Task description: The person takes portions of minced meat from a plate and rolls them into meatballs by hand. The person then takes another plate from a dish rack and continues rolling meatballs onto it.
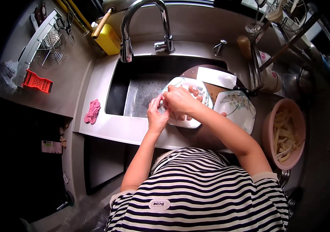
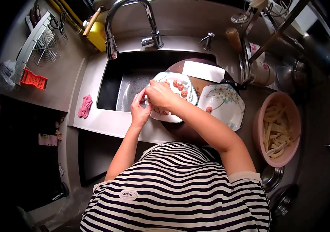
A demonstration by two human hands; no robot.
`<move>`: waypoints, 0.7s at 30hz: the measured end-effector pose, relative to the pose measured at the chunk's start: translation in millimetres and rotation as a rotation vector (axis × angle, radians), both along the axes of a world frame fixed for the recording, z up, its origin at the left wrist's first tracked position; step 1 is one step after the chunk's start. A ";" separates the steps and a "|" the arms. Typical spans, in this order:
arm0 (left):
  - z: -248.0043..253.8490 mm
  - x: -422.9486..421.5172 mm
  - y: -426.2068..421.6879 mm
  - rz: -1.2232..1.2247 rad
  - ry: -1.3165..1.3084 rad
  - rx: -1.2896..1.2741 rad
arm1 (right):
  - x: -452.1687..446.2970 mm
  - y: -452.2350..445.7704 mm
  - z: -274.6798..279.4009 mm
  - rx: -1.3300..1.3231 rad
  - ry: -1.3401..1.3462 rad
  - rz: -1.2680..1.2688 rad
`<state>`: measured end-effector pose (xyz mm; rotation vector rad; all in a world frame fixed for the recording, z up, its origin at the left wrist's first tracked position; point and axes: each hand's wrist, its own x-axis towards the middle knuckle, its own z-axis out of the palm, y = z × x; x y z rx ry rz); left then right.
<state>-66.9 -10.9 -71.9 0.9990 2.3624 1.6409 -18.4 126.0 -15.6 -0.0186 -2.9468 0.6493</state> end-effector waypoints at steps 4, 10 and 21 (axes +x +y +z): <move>-0.8 -2.8 -3.5 -0.001 0.082 0.011 | 0.2 18.3 16.5 -0.278 -0.077 0.010; 2.4 -5.6 -5.5 -0.037 0.096 -0.003 | 6.6 28.4 15.8 -0.682 -0.101 -0.148; 21.8 -15.0 -3.1 -0.097 0.211 0.052 | 15.3 7.7 17.8 -0.433 -0.062 -0.196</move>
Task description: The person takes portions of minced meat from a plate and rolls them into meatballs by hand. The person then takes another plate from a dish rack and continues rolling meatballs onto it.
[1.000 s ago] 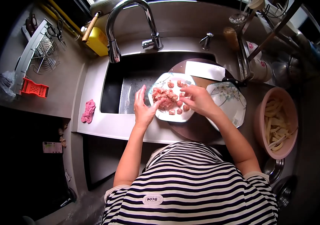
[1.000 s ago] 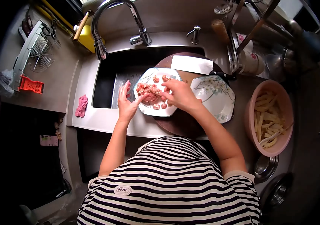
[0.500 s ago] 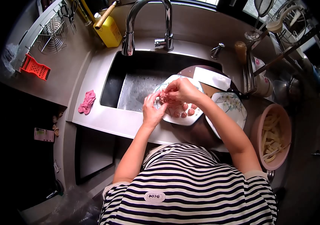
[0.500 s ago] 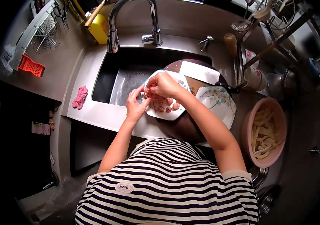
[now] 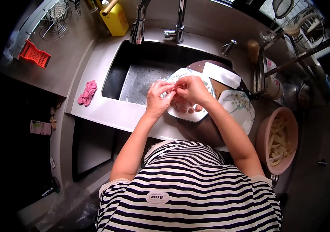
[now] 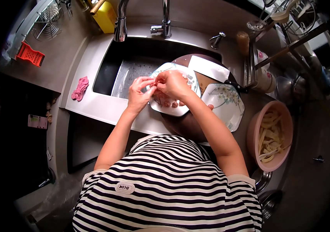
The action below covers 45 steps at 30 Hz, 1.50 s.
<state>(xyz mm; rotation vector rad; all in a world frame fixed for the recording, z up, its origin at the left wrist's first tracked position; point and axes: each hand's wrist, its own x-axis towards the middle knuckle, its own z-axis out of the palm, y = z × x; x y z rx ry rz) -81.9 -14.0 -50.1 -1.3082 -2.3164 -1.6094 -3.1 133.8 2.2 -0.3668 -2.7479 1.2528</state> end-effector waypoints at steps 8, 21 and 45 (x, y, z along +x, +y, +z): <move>8.7 6.4 -4.6 0.004 -0.090 0.074 | 6.0 21.3 13.7 -0.955 0.115 -0.048; 19.0 19.2 30.1 -0.319 -1.759 0.690 | 29.3 -40.5 6.2 0.589 0.505 0.004; 67.5 56.2 17.3 -0.765 -1.779 0.605 | 33.4 -14.3 -6.4 0.139 0.721 -0.059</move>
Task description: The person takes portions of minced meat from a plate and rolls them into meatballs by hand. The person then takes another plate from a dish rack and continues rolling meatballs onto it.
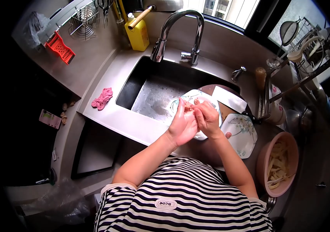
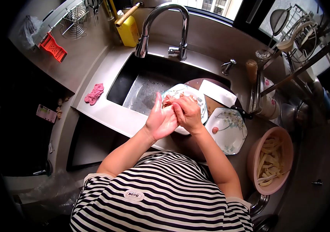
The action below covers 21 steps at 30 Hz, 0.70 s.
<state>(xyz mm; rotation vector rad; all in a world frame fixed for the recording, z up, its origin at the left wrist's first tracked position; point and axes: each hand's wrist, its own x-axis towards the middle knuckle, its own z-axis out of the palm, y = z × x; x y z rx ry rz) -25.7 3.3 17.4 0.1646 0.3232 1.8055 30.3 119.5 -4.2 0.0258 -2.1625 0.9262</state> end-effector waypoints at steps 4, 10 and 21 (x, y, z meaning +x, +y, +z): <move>-7.3 3.3 -0.7 -0.073 0.031 -0.027 | -7.8 18.0 -19.9 -0.457 -0.083 -0.098; -23.6 0.6 1.1 0.166 -0.086 -0.320 | 2.1 -4.4 -9.4 -0.371 0.035 -0.055; -33.1 17.6 15.6 0.234 0.031 -0.082 | -3.1 -15.0 11.1 0.084 -0.283 -0.121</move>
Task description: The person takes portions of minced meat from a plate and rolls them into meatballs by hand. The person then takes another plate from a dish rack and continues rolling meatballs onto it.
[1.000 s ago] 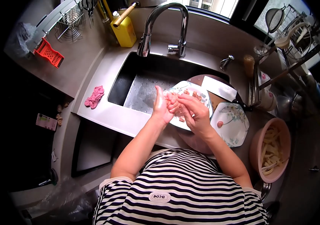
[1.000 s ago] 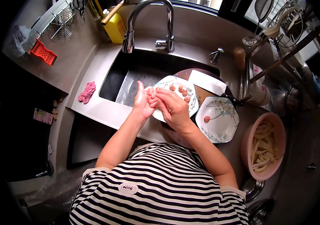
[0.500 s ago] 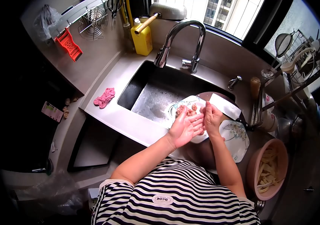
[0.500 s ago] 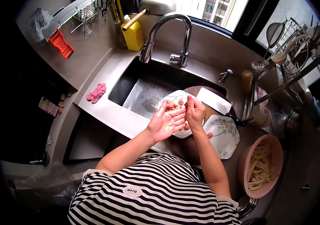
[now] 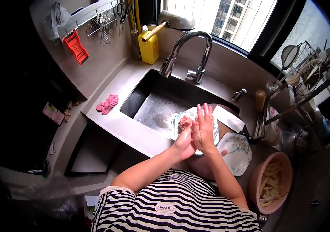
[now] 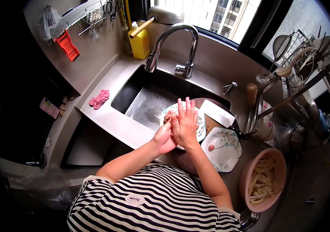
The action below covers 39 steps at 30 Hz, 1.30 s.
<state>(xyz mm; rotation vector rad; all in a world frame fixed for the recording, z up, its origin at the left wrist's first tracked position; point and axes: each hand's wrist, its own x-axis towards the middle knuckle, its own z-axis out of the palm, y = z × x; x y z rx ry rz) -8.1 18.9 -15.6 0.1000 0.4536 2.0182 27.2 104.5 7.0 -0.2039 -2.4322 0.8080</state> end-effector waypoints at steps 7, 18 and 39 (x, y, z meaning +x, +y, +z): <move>7.7 -12.3 -6.6 0.157 -0.208 -0.384 | 17.5 -5.5 7.7 0.309 0.075 -0.126; 29.8 -4.9 -15.6 0.534 1.740 -0.553 | 22.0 -4.3 -11.7 -1.836 0.115 0.236; 11.9 -16.0 -9.9 -0.064 -0.244 -0.339 | 43.1 -22.3 33.9 -0.240 0.327 0.244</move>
